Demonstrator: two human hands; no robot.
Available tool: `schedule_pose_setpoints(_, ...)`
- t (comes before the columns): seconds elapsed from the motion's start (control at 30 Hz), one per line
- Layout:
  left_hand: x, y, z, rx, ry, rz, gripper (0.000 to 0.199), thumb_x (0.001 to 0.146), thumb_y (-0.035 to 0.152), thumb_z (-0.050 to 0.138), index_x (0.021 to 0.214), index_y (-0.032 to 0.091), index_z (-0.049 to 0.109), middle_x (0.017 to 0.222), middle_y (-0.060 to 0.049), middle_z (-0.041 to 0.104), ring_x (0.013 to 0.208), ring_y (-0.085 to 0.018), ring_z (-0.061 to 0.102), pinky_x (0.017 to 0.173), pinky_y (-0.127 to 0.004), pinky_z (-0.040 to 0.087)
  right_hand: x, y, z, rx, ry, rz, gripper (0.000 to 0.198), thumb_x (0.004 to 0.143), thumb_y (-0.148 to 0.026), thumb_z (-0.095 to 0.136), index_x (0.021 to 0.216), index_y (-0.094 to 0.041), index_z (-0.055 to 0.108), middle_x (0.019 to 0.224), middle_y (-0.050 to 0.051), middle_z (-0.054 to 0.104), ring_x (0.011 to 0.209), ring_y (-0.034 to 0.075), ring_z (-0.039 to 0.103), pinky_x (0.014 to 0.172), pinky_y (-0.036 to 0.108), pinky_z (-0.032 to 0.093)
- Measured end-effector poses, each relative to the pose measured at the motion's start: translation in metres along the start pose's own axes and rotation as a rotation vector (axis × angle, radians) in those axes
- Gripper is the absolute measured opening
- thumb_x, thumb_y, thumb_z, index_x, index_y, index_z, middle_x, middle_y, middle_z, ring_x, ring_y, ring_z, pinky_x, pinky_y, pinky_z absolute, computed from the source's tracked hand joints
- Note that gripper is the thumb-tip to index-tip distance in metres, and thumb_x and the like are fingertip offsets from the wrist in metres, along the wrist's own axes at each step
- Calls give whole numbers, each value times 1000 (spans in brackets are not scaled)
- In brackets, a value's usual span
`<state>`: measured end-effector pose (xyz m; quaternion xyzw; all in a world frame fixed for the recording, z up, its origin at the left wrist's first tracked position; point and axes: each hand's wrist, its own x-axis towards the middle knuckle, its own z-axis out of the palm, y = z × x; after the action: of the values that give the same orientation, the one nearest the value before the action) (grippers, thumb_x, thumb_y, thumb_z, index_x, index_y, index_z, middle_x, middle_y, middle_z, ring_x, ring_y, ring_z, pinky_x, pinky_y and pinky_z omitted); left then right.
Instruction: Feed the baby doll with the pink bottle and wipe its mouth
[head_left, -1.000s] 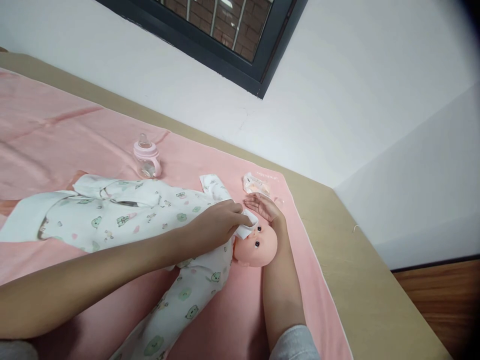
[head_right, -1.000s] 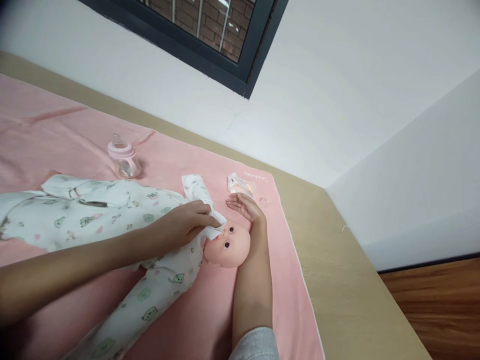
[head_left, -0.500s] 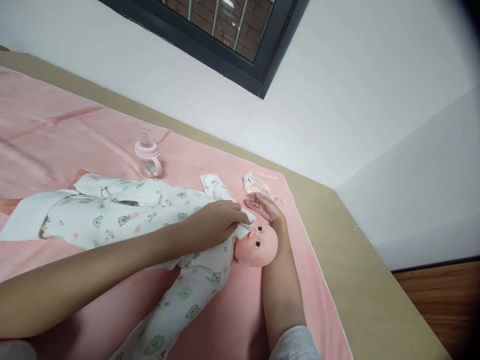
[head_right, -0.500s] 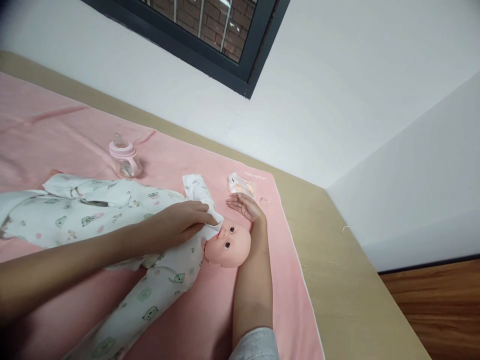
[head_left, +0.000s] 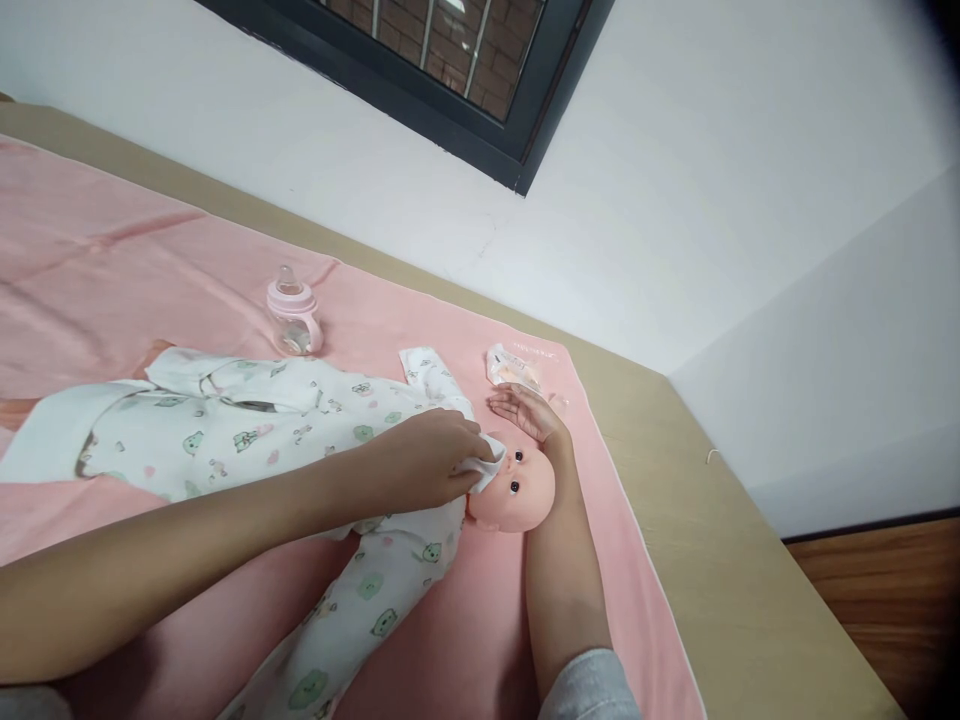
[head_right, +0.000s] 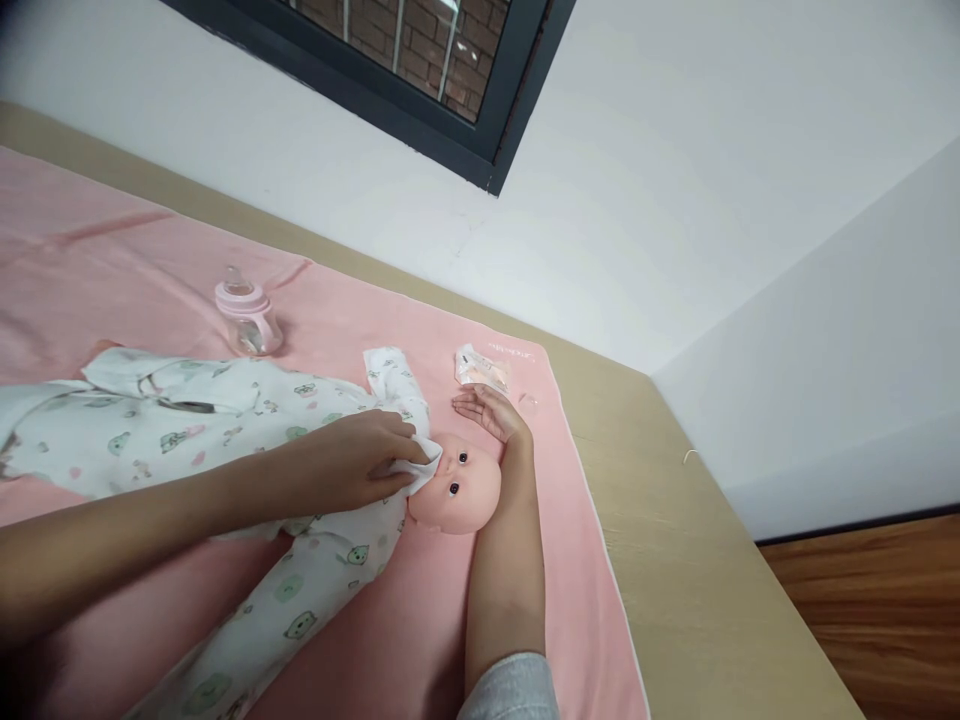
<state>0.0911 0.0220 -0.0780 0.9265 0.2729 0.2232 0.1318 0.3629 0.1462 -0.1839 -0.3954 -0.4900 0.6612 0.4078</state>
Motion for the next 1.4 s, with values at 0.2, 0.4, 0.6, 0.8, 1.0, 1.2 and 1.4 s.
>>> schedule_pose_setpoints(0.2, 3, -2, 9, 10, -3, -19, 29, 85, 15, 55, 58, 15, 46, 62, 1, 48, 61, -14, 46, 60, -28, 29, 1, 1, -1, -17, 2, 5, 22, 88, -36, 61, 102, -20, 65, 98, 6, 74, 99, 19, 70, 106, 40, 48)
schedule_pose_setpoints(0.4, 2, -6, 18, -28, 57, 10, 17, 85, 12, 59, 68, 16, 63, 79, -1, 58, 73, -15, 54, 67, -29, 34, 4, 5, -5, 4, -10, -1, 23, 88, -36, 60, 104, -19, 64, 101, 8, 74, 98, 19, 70, 106, 41, 48)
schedule_pose_setpoints(0.6, 4, -9, 16, -28, 55, -28, 15, 83, 11, 57, 73, 18, 67, 73, -1, 60, 72, -17, 56, 66, -30, 35, 2, 2, -3, -7, -1, 0, 22, 88, -36, 61, 104, -21, 64, 101, 6, 74, 99, 19, 70, 106, 42, 47)
schedule_pose_setpoints(0.8, 4, -9, 15, 15, 30, -50, 17, 83, 12, 54, 76, 18, 68, 74, -2, 61, 74, -19, 57, 68, -31, 36, 0, 0, 1, -2, 12, 12, 22, 87, -36, 62, 102, -20, 64, 100, 7, 74, 99, 19, 70, 107, 42, 47)
schedule_pose_setpoints(1.0, 6, -11, 12, 30, 64, -32, 17, 86, 13, 54, 79, 19, 68, 78, -2, 63, 76, -19, 56, 70, -31, 36, 0, -1, 1, -14, 12, 16, 21, 88, -36, 61, 102, -21, 64, 101, 6, 74, 100, 19, 69, 106, 41, 47)
schedule_pose_setpoints(1.2, 5, -11, 13, 50, 49, -37, 15, 87, 13, 56, 84, 18, 69, 81, -2, 63, 78, -20, 55, 72, -33, 37, 0, -1, 2, -3, 23, 11, 21, 88, -35, 61, 102, -20, 64, 102, 7, 74, 100, 20, 70, 106, 41, 47)
schedule_pose_setpoints(1.4, 7, -11, 13, 42, 82, -51, 14, 89, 13, 56, 87, 18, 69, 83, -3, 64, 80, -20, 54, 74, -33, 37, 2, 2, -2, 5, -1, 13, 22, 88, -36, 61, 103, -21, 64, 102, 6, 74, 101, 19, 69, 108, 42, 46)
